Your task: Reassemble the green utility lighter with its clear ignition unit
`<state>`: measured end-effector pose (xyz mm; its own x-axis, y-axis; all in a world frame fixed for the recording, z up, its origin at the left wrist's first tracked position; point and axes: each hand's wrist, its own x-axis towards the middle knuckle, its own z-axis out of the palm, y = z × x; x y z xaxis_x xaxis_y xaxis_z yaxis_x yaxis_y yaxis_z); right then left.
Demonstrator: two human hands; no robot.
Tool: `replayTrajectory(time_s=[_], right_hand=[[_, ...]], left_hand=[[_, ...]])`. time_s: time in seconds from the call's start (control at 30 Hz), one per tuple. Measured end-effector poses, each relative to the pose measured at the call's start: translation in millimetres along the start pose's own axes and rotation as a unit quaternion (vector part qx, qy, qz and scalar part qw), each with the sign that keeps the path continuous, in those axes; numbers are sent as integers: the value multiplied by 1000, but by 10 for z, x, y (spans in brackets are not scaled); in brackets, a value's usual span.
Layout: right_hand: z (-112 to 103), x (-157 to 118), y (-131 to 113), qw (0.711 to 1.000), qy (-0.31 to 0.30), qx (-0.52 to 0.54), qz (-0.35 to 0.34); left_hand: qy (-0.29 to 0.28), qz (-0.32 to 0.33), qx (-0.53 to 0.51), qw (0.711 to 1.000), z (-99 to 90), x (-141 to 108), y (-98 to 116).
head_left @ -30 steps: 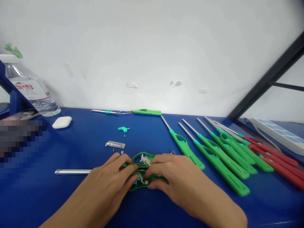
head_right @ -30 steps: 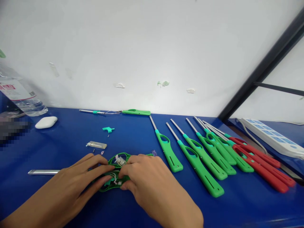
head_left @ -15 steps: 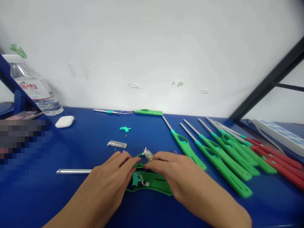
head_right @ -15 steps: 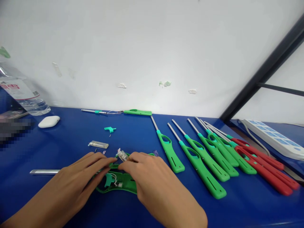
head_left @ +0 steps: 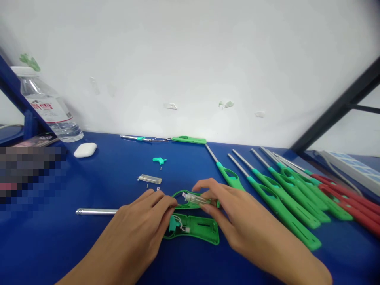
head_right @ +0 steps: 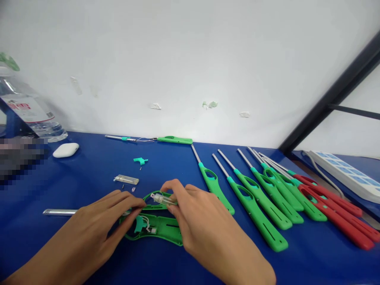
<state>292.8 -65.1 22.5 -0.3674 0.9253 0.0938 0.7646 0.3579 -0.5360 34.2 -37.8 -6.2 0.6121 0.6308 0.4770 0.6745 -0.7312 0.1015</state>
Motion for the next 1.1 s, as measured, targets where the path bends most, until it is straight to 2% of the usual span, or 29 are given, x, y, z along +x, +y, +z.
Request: replayTrajectory(time_s=[0.2,0.37,0.87,1.1], right_hand=[[23,-27,42,998,-12,-55,-31],[-19,-9,-33,999,-29,-36,-26],[-27,-8,-66,999,-23,-28,-25],[-60,27,-53,997,-2,-27,-70]], left_hand=[[1,4,17,1000,21,-7,4],[3,3,15,1000,13,11,4],[-4,-4,2,1000,3,13,18],[-1,3,-5,1000,-6,19,15]])
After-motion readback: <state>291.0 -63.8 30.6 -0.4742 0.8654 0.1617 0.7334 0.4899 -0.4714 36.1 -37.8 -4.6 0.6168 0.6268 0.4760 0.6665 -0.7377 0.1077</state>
